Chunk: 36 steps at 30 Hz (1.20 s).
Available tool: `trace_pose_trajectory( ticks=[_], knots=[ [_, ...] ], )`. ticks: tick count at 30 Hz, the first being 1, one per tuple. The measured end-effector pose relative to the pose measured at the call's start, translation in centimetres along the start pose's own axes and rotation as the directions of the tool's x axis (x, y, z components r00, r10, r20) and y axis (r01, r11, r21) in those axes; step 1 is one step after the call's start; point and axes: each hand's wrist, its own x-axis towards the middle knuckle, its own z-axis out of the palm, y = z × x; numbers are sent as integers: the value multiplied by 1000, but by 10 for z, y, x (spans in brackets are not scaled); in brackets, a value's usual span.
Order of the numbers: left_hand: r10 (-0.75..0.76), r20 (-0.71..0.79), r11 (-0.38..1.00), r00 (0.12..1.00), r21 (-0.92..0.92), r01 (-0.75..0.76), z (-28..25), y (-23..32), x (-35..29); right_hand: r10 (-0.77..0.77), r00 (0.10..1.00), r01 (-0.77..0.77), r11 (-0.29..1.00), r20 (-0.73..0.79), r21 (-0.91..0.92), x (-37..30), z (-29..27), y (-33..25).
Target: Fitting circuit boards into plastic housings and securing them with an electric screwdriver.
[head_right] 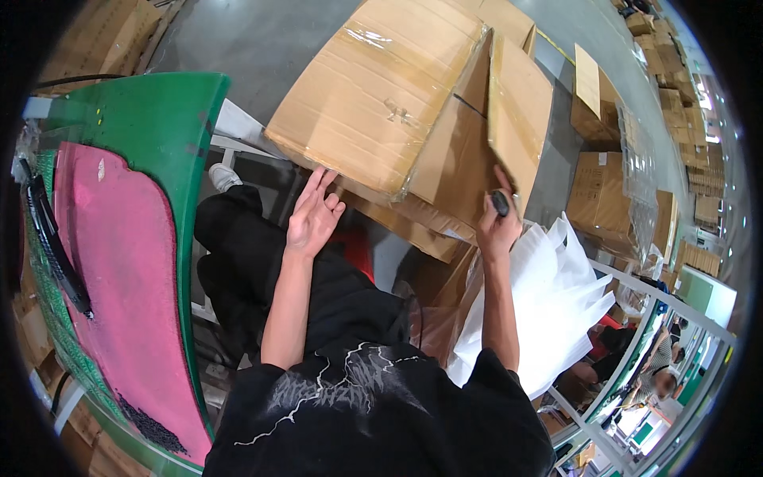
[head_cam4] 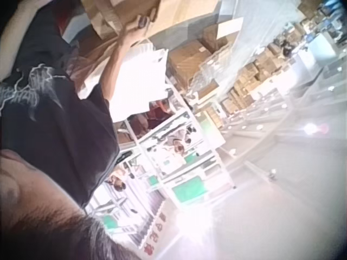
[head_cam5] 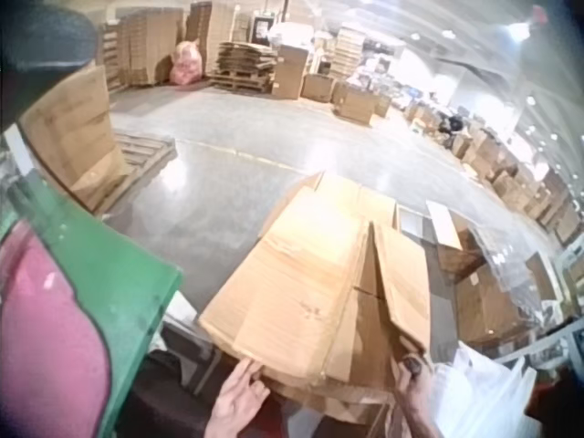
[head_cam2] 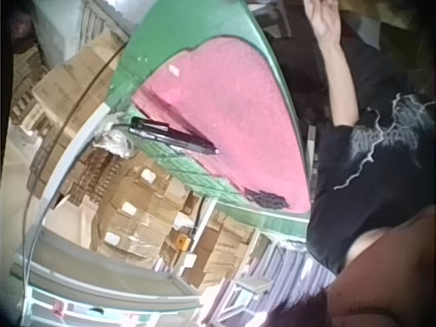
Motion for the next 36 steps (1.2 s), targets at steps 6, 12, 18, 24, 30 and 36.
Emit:
trace_pose_trajectory(
  ticks=[6,12,18,24,30,36],
  knots=[
    [567,-174,659,805,682,-317,-11,-12,6,5,157,-189,982,988,25,-20,-8,-41],
    [285,363,-153,887,931,-331,83,-40,65,60,614,-163,985,787,52,63,-13,12],
    [18,349,-650,937,716,-255,68,-107,120,-160,898,216,972,409,-93,225,45,93],
    [-46,154,-792,987,597,-130,54,-119,121,-100,941,172,964,323,-202,356,95,128],
    [-88,134,-799,987,582,-150,47,-123,132,-192,848,428,798,493,-424,399,146,169],
    [-61,163,-780,985,608,-150,42,-124,132,-187,789,502,746,586,-438,403,114,216]
  ],
)
